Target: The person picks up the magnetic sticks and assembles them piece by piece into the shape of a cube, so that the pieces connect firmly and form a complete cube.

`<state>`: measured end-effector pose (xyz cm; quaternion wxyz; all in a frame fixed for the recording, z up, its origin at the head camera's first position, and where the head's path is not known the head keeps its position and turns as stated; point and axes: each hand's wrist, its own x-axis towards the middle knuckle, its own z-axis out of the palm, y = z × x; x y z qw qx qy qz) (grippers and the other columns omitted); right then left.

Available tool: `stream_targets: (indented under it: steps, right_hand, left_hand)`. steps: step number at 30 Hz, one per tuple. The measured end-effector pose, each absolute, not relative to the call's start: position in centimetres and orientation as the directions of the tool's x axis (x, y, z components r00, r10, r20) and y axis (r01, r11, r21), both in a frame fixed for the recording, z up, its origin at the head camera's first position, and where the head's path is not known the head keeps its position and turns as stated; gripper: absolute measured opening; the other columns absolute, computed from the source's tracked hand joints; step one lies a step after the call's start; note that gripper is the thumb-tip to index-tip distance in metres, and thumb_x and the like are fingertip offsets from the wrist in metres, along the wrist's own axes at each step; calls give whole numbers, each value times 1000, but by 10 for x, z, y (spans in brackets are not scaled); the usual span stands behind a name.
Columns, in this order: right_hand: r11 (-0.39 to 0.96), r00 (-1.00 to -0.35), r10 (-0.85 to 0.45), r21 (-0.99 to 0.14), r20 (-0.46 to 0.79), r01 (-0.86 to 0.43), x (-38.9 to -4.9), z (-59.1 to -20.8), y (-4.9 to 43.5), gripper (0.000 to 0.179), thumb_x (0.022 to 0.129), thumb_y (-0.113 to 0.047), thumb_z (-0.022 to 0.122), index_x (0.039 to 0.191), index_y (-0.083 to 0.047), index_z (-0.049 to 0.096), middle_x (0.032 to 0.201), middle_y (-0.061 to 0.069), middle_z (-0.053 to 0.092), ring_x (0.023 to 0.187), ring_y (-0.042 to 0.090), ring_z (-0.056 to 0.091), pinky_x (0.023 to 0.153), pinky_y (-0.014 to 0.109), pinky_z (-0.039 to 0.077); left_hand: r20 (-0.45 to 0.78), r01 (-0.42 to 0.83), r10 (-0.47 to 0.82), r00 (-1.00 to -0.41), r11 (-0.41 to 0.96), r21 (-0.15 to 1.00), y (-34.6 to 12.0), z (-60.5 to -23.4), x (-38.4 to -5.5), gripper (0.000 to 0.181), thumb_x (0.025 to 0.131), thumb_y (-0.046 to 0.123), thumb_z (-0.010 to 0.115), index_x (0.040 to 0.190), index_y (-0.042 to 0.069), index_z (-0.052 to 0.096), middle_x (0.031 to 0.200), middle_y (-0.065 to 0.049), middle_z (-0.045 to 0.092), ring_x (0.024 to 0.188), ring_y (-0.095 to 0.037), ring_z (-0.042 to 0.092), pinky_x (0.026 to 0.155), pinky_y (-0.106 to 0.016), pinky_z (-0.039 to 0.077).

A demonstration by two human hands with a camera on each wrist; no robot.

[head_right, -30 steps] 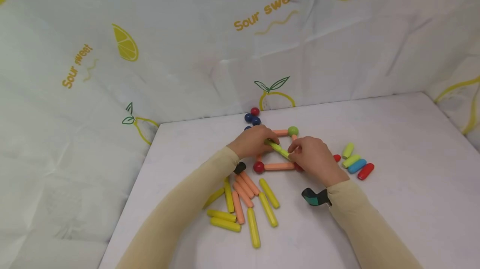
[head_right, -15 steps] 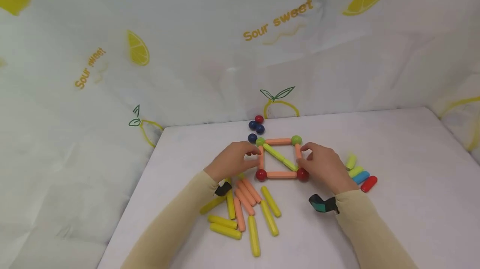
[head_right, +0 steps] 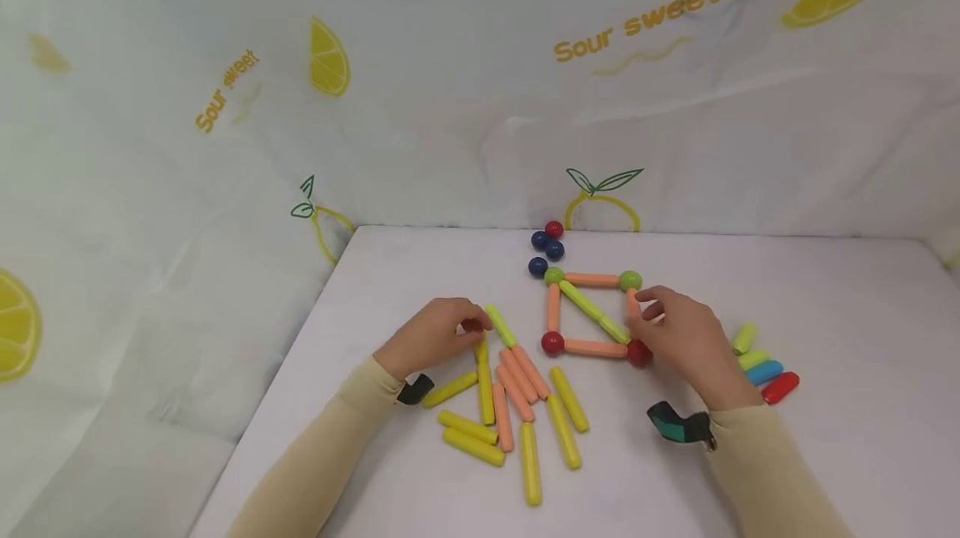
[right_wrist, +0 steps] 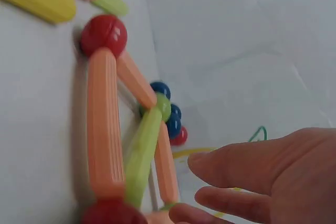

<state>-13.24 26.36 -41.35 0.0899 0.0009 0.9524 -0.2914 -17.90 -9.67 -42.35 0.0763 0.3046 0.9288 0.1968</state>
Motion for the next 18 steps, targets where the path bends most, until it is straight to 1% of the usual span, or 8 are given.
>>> stream_targets:
  steps: [4,6,8,9,11,12,15,18]
  right_hand:
    - [824,-988,-124,-564,-90,-52,-117,-406,223,40,101,-29,76,130,-1,71,104,13,75,88,25,66,67,32,54]
    - [821,-980,-181,-562,-85,-103,-110,-406,196,31,99,-25,79,122,-4,75,96,6,75,82,18,63,66,30,54]
    - [819,-968,-231,-556,-98,-139,-105,-408,173,23,98,-22,80,115,-5,78,89,1,73,74,15,60,64,30,54]
    - [821,-962,-251,-550,-105,-154,-103,-410,163,18,98,-20,79,110,-6,78,86,0,72,70,14,59,62,29,54]
    - [832,-957,-269,-527,-111,-173,-99,-414,147,13,99,-19,78,102,-6,79,78,-1,69,65,13,56,58,27,51]
    - [842,-958,-266,-509,-107,-177,-98,-416,142,12,99,-18,77,95,-7,77,74,-1,66,61,14,54,56,27,47]
    - [872,-966,-243,-455,-82,-181,-96,-422,133,25,100,-16,75,77,-8,68,62,1,54,55,16,48,51,25,37]
    - [887,-973,-221,-430,-70,-170,-94,-425,130,38,99,-15,76,67,-10,57,57,2,43,50,18,45,50,24,31]
  left_hand:
    - [-43,709,764,-644,616,343,-81,-419,-164,11,105,24,74,114,22,81,109,12,76,99,-3,66,91,-17,55]
    - [-40,773,817,-575,559,301,-74,-419,-155,11,104,28,75,113,25,81,109,15,76,101,-2,65,90,-14,53]
    - [-35,824,858,-513,503,259,-70,-420,-147,13,104,32,75,114,27,82,111,17,76,105,-2,65,90,-12,52]
    - [-33,840,870,-492,484,243,-68,-421,-143,14,104,33,74,115,28,82,113,17,75,107,-1,66,91,-11,52]
    - [-26,867,887,-460,456,202,-66,-424,-137,18,104,36,73,117,29,83,118,17,75,111,-2,66,93,-10,51]
    - [-24,877,893,-450,447,178,-65,-425,-134,19,104,36,73,118,30,83,120,17,74,113,-2,66,95,-10,51]
    - [-17,891,896,-444,444,95,-65,-430,-130,18,104,33,71,117,29,83,121,15,73,113,-4,66,94,-11,52]
    - [-13,899,900,-436,436,34,-67,-433,-128,18,106,27,71,119,29,83,121,14,72,112,-5,66,91,-12,52]
